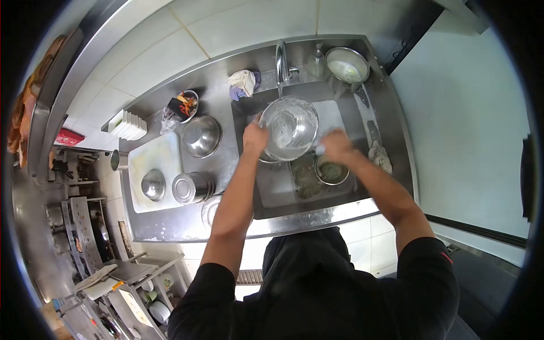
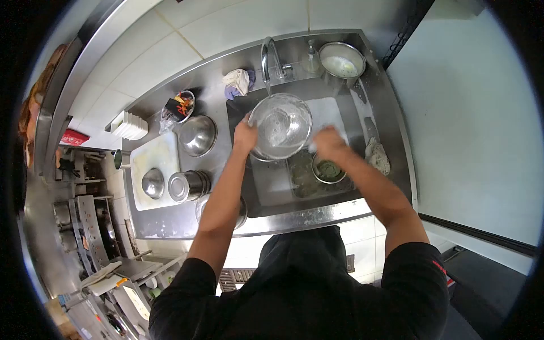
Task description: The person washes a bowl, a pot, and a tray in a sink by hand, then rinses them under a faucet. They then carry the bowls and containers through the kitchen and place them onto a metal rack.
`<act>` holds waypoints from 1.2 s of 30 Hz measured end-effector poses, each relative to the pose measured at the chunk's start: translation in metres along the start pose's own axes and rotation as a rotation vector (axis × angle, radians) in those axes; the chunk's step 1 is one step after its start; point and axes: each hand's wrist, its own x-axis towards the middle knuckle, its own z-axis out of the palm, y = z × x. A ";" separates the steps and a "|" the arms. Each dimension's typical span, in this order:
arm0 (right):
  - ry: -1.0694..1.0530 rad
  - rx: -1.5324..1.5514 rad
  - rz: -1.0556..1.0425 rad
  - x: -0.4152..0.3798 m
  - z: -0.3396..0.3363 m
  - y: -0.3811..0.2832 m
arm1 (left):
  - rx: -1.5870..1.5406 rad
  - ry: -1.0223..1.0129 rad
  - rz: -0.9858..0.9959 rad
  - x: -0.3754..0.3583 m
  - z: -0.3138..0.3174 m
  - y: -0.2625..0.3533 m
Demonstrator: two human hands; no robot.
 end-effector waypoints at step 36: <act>0.260 0.448 0.112 0.141 -0.080 0.002 | -1.300 0.055 -0.375 0.043 0.080 -0.084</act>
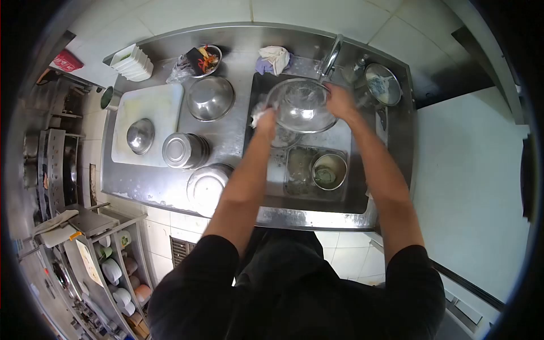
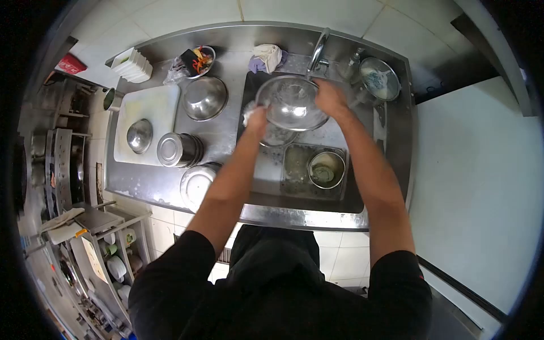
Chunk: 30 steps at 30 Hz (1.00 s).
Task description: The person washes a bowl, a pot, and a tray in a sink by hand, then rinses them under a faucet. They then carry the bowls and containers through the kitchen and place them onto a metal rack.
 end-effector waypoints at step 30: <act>-0.339 0.086 0.021 0.002 -0.001 0.002 | 1.011 -0.217 0.310 -0.003 0.037 0.096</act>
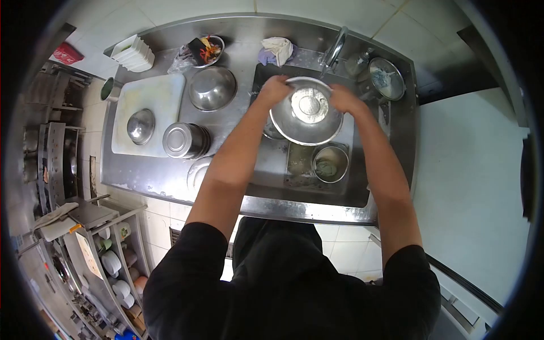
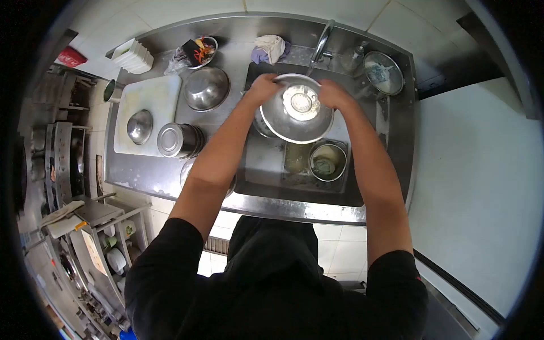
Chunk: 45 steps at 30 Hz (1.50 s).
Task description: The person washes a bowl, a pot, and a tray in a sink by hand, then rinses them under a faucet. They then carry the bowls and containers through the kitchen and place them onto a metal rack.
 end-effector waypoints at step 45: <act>-0.237 1.234 0.514 -0.054 0.111 0.029 | -1.017 0.205 -0.568 -0.178 0.010 0.018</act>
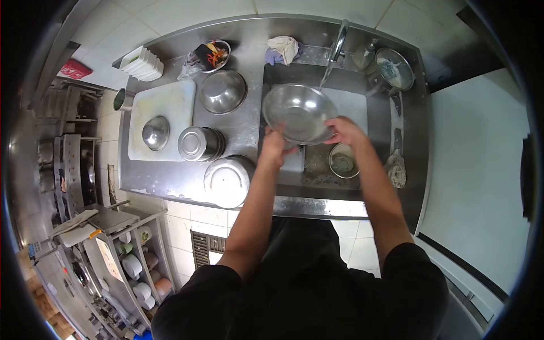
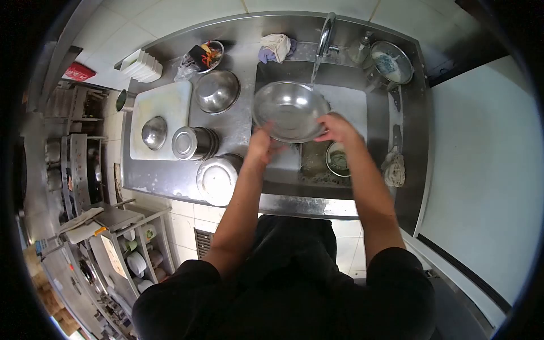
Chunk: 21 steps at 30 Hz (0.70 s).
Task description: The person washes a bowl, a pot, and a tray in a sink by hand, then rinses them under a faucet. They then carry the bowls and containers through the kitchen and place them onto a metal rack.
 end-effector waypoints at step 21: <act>0.536 -1.519 -1.019 -0.001 0.003 -0.082 | 1.453 0.039 1.473 0.004 -0.008 0.151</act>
